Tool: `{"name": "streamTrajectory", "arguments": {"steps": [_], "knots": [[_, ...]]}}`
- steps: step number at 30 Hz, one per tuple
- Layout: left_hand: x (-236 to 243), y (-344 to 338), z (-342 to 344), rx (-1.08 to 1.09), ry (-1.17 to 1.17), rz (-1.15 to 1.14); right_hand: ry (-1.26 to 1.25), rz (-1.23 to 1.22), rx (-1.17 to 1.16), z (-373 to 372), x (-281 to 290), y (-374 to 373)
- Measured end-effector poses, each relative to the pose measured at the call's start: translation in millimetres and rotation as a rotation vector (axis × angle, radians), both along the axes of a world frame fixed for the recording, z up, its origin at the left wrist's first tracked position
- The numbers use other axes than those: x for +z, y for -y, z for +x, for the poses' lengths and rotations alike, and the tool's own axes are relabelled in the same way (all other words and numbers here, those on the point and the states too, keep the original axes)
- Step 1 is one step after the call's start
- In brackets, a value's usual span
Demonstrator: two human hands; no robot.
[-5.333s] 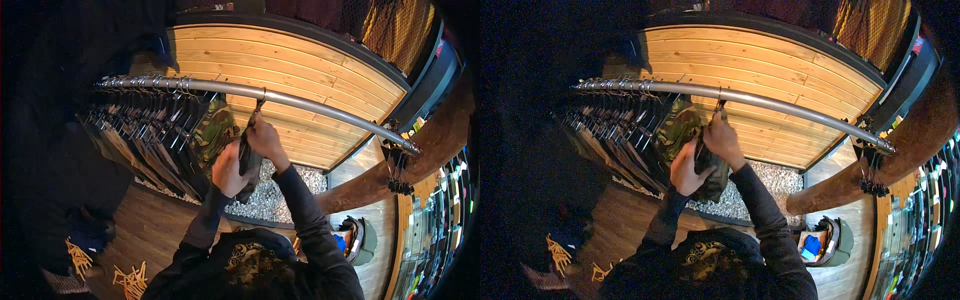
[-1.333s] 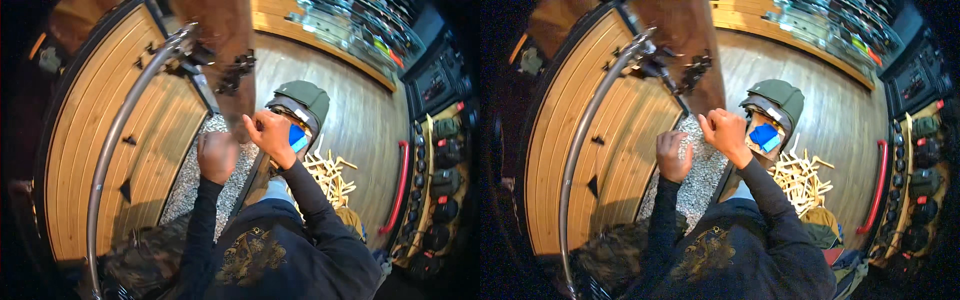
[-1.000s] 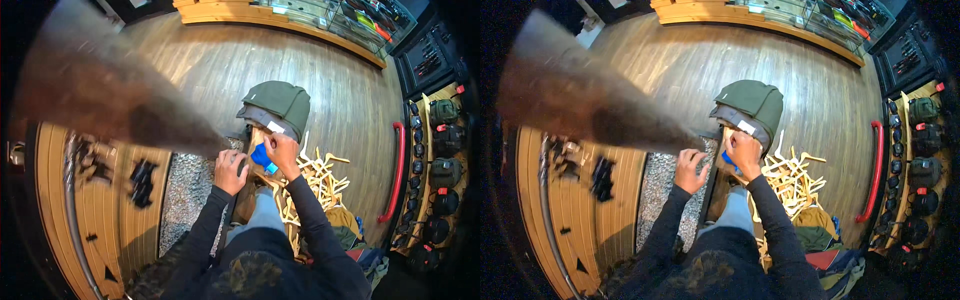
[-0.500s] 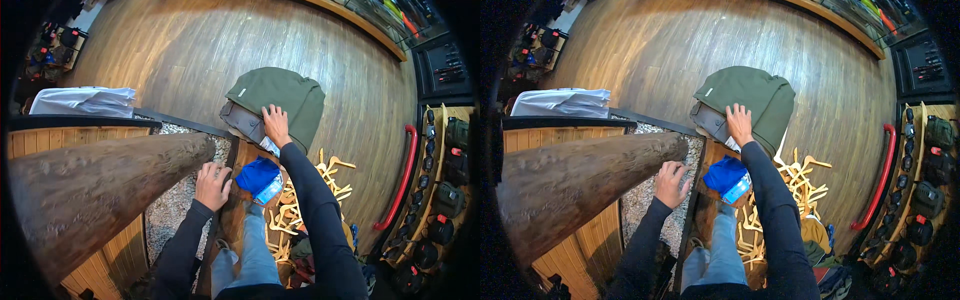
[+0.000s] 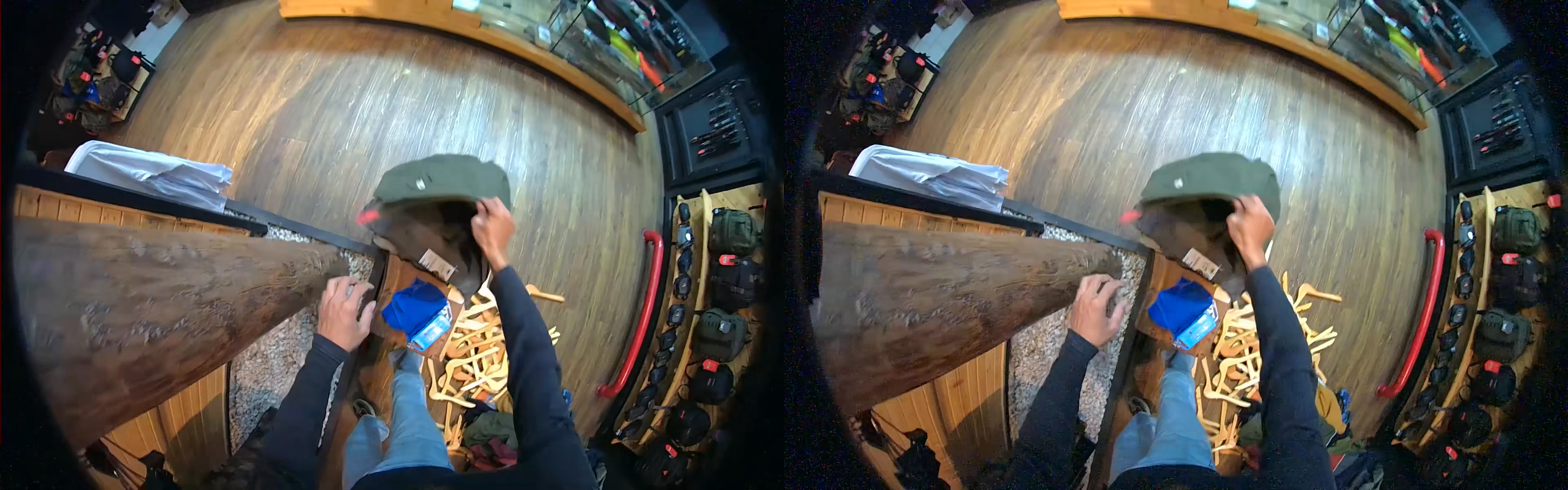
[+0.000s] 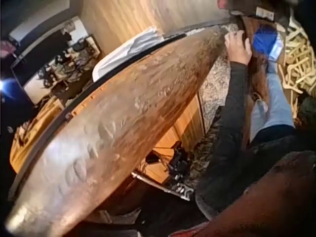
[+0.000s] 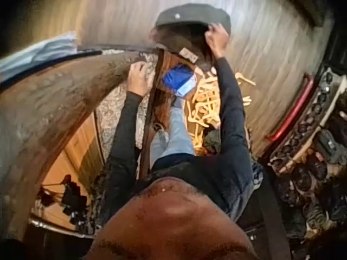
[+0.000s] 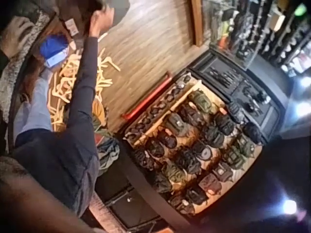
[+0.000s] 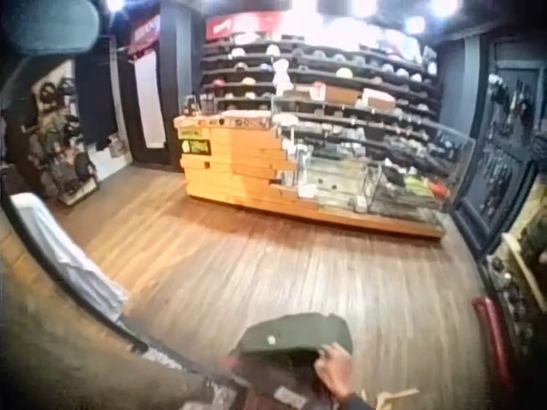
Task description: Hanging pairs of pants onto a metal clothing rack using specialized hangers with clips, including brushing the garments for cleanliness.
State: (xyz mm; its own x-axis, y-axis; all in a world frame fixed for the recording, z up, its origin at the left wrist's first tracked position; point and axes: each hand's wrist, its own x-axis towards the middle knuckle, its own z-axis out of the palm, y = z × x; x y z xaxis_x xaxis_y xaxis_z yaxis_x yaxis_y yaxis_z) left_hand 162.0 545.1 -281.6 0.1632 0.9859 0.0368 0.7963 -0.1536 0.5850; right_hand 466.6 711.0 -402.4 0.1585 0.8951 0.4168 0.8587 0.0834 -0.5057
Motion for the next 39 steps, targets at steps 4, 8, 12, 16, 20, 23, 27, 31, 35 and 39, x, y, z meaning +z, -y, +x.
{"name": "streamTrajectory", "arguments": {"steps": [4, 8, 12, 16, 20, 23, 27, 31, 35, 39], "knots": [[7, 12, 29, 0.012, 0.176, -0.039, -0.154, -0.106, -0.249, 64, 54, 75], [56, 38, 73, -0.052, 0.145, 0.146, -0.297, 0.115, -0.215, 74, 143, 143], [101, 69, 104, -0.159, 0.308, 0.239, -0.275, 0.324, -0.117, 42, 276, 214], [166, 137, 108, -0.438, 0.411, 0.220, -0.149, 0.559, -0.105, 10, 382, 280], [220, 225, 78, -0.541, 0.434, 0.328, -0.048, 0.777, -0.064, -38, 450, 342], [241, 282, 51, -0.328, 0.329, 0.511, -0.016, 0.864, -0.064, -76, 492, 390], [265, 329, 2, -0.193, 0.519, 0.692, 0.022, 0.855, -0.009, -114, 533, 458], [287, 367, -72, -0.187, 0.659, 0.643, -0.057, 0.807, 0.057, -131, 553, 495], [339, 421, -119, 0.081, 0.877, 0.448, -0.155, 0.652, 0.209, -141, 551, 517], [379, 445, -157, 0.166, 0.418, 0.822, -0.238, 0.312, 0.409, -147, 529, 511]]}}
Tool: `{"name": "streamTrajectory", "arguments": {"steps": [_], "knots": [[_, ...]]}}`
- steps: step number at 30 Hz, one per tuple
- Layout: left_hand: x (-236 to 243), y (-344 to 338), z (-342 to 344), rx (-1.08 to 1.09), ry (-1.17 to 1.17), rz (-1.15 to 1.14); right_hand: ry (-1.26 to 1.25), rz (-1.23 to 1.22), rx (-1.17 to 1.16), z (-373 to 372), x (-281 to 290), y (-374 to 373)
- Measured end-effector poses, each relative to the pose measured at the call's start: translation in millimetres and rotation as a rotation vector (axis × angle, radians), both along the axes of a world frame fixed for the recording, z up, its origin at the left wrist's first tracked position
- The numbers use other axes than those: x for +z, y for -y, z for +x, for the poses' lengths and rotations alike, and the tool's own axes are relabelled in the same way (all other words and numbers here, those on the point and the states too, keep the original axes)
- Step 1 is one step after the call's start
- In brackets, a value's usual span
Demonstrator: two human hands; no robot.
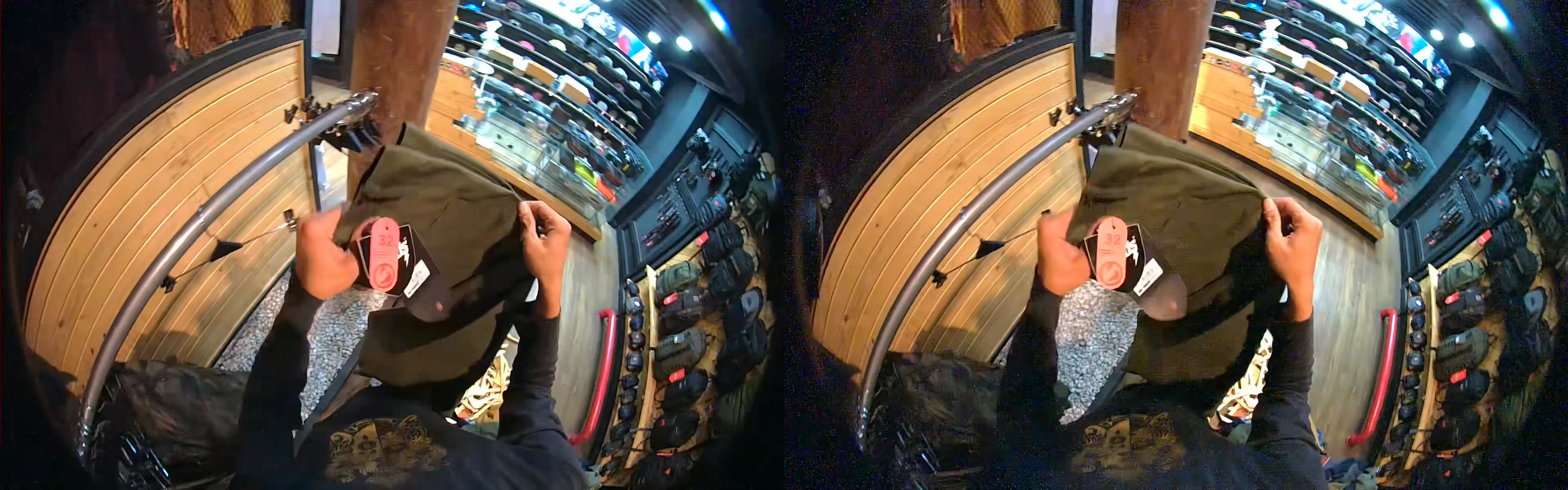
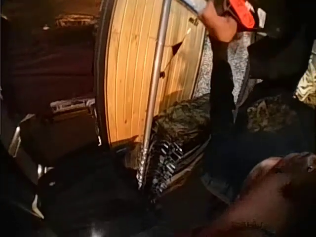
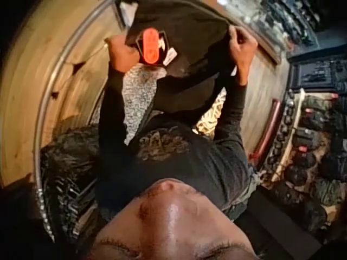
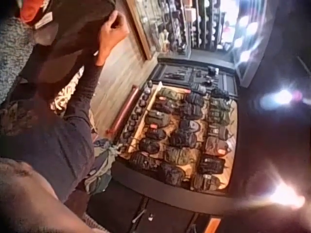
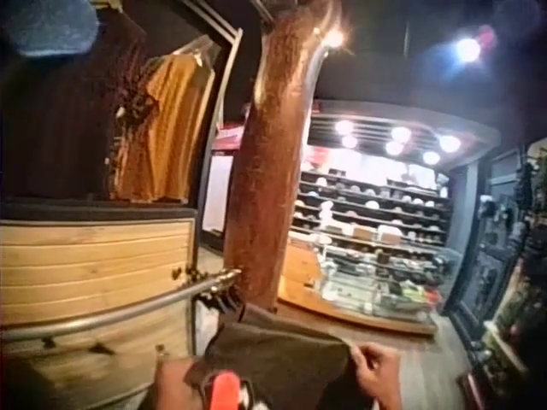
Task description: Hanging pairs of pants onto a metal clothing rack using specialized hangers with clips, including brushing the garments for cleanliness.
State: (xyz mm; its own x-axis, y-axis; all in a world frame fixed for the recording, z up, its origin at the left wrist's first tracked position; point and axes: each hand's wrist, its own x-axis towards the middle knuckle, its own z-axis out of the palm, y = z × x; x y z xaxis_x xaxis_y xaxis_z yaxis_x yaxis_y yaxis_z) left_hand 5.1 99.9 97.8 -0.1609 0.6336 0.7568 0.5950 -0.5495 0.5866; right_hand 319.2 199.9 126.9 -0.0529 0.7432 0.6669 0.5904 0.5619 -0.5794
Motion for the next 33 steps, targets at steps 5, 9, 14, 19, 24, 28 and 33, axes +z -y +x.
{"name": "streamTrajectory", "arguments": {"steps": [5, 9, 14, 19, 24, 28, 33], "knots": [[37, 11, -9, 0.293, -0.107, 0.437, -0.066, -0.219, 0.571, -39, 17, 13], [65, 26, -10, -0.085, -0.188, 0.025, -0.070, -0.052, 0.841, -77, 38, 20], [64, 31, -13, 0.065, -0.365, -0.048, 0.082, 0.026, 0.643, -88, 24, 24], [49, 15, -14, 0.443, -0.407, 0.267, 0.009, 0.058, 0.472, -98, 5, 37], [18, 27, 14, 0.111, 0.076, -0.134, -0.220, 0.285, 0.132, -142, -52, 45], [3, 26, 41, -0.054, 0.105, -0.261, -0.323, 0.304, 0.245, -171, -73, 80], [-3, 33, 31, 0.007, -0.025, -0.262, -0.424, 0.182, 0.367, -168, -74, 88]]}}
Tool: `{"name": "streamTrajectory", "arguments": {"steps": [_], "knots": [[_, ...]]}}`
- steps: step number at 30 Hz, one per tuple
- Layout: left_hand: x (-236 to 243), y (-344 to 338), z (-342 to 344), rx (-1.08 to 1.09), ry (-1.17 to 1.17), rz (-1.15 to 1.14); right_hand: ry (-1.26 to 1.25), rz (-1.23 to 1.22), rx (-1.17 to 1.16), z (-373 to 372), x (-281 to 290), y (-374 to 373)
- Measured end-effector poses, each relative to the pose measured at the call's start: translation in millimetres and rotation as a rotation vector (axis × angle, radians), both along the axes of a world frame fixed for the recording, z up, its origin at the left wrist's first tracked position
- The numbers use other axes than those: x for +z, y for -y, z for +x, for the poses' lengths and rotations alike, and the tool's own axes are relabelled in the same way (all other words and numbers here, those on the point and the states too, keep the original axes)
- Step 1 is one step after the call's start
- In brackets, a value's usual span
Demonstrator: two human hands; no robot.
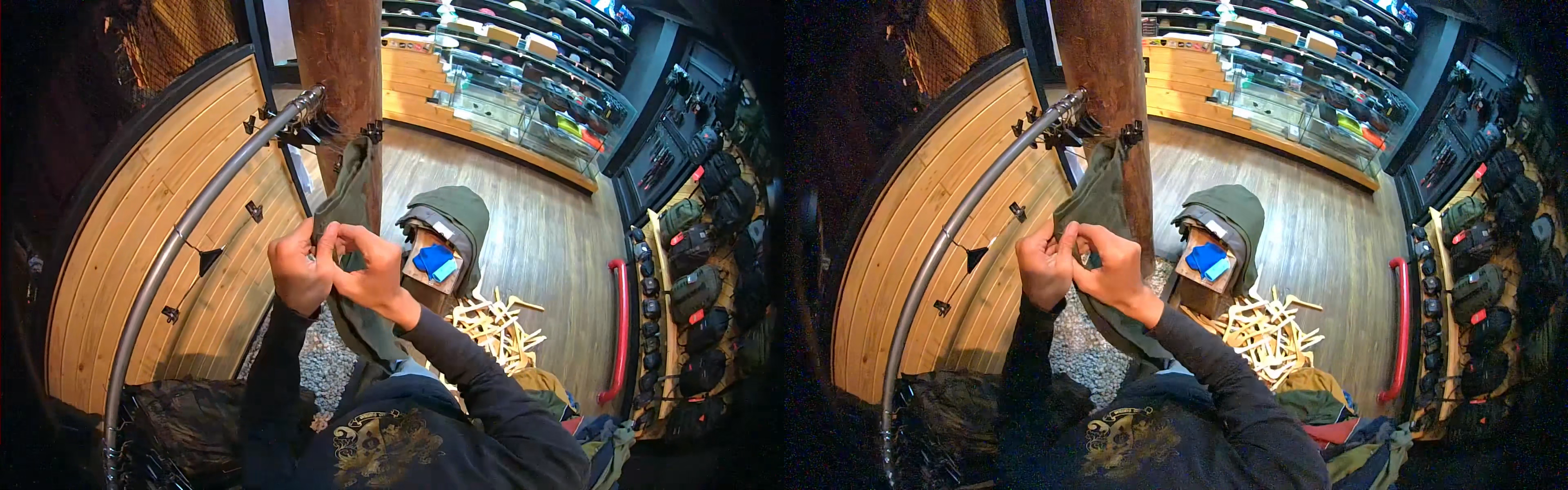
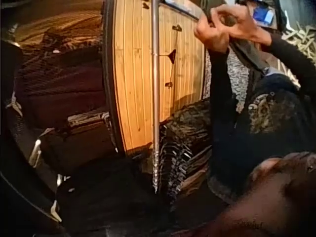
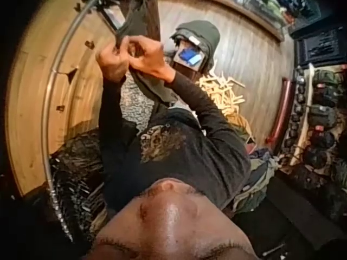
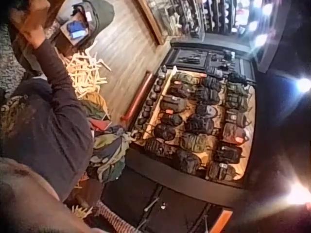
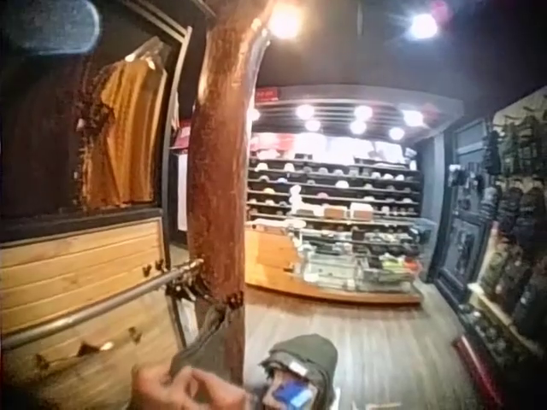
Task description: Hanging pairs of pants onto a metal clothing rack using specialized hangers with clips, including brushing the garments for cleanliness.
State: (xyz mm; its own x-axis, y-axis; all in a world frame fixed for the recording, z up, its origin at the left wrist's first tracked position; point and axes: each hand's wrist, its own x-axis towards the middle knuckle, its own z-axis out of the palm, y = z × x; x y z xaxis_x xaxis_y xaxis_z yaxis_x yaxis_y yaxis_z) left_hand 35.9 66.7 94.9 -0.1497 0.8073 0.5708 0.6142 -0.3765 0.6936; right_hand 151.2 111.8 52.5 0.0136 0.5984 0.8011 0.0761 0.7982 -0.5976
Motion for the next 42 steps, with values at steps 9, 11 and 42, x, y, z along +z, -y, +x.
{"name": "streamTrajectory", "arguments": {"steps": [9, 11, 42], "knots": [[-18, 8, -29, -0.446, 0.532, -0.208, 0.586, 0.439, 0.020, 67, 69, -28], [-14, 12, -27, -0.493, 0.512, -0.288, 0.716, 0.327, 0.130, 76, 66, -31], [-17, 35, -25, -0.462, 0.959, -0.520, 0.495, 0.166, -0.003, 65, 48, 7]]}}
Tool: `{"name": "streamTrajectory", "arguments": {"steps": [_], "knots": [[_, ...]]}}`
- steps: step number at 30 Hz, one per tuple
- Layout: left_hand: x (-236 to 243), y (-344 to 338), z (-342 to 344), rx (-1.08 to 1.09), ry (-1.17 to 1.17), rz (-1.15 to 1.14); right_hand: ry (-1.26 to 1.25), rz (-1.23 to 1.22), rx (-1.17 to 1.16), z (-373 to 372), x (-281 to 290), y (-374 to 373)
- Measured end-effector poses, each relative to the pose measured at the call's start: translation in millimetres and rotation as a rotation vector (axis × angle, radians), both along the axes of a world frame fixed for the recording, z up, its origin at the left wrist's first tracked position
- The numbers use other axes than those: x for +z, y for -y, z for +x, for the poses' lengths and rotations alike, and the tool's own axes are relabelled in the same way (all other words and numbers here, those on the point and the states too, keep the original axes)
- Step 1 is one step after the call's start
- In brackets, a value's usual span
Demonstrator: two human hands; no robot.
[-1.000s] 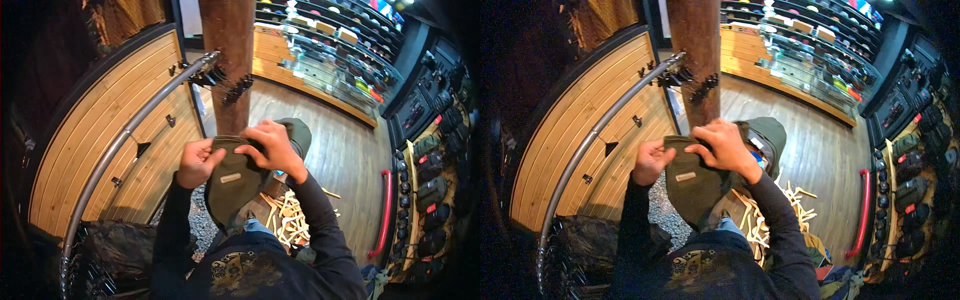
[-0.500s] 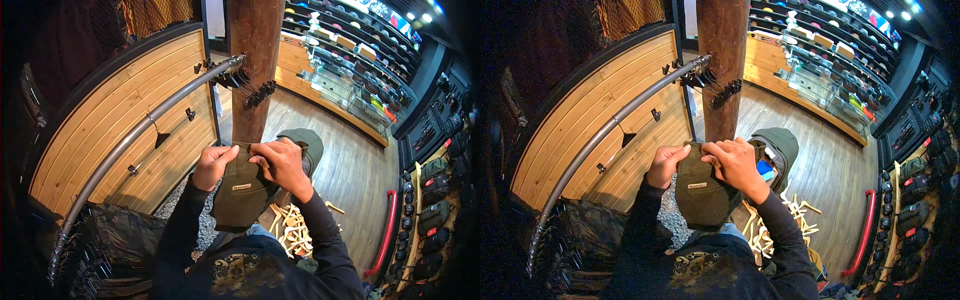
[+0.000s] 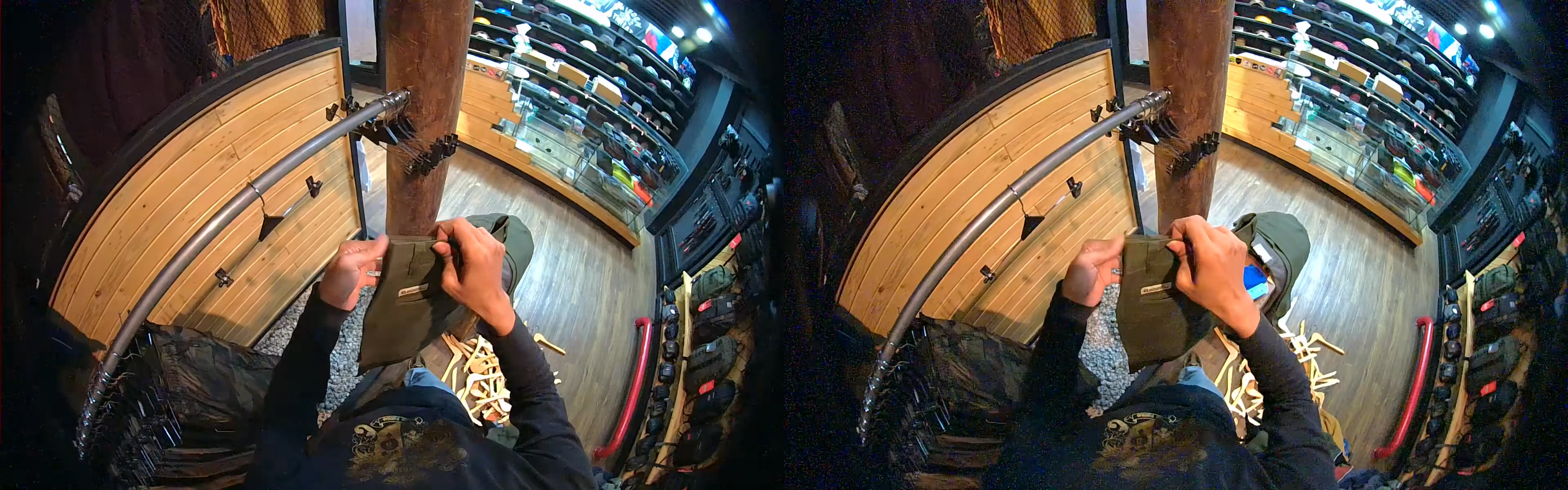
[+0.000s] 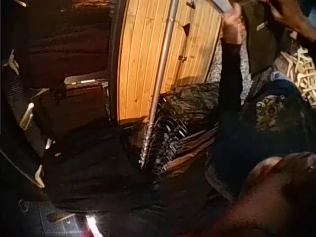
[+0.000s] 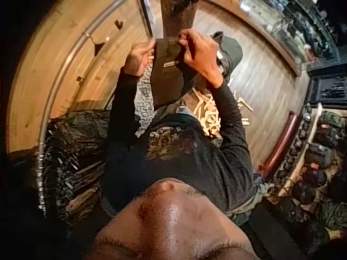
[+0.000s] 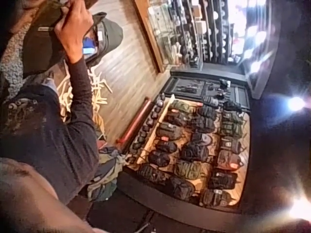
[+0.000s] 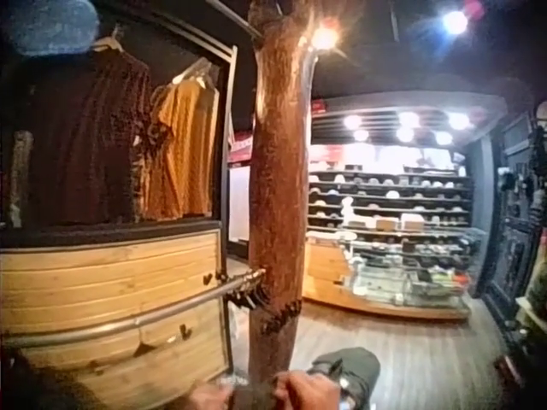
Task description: Hanging pairs of pants onto a metal clothing rack using specialized hangers with clips, including brushing the garments for cleanliness.
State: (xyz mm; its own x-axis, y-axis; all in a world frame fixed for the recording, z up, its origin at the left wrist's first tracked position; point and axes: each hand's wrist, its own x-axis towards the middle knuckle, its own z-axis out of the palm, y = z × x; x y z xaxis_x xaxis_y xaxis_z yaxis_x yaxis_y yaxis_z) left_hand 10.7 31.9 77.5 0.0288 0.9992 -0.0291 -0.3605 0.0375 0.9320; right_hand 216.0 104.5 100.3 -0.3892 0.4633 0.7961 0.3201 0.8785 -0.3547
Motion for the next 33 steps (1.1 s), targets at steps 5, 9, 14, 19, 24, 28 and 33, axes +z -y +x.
{"name": "streamTrajectory", "arguments": {"steps": [5, 9, 14, 19, 24, 28, 33], "knots": [[1, 1, 10, 0.001, -0.098, 0.046, -0.067, 0.023, -0.064, -6, -20, -4], [-17, 3, 20, 0.092, -0.289, 0.292, -0.127, 0.101, -0.096, -11, -26, -11], [-26, 4, 24, 0.304, -0.439, 0.340, -0.023, 0.127, 0.035, 3, -4, -8], [-26, 17, 15, 0.631, -0.556, 0.376, 0.173, 0.150, 0.049, 51, 24, -29], [-23, 14, 7, 0.591, -0.466, 0.433, 0.158, -0.237, 0.264, 65, 5, -64], [-35, 9, -5, 0.651, -0.598, 0.394, -0.121, -0.398, 0.271, 47, -24, -68], [-57, 17, -19, 0.823, -0.602, 0.362, 0.045, -0.468, 0.459, 12, -22, -65]]}}
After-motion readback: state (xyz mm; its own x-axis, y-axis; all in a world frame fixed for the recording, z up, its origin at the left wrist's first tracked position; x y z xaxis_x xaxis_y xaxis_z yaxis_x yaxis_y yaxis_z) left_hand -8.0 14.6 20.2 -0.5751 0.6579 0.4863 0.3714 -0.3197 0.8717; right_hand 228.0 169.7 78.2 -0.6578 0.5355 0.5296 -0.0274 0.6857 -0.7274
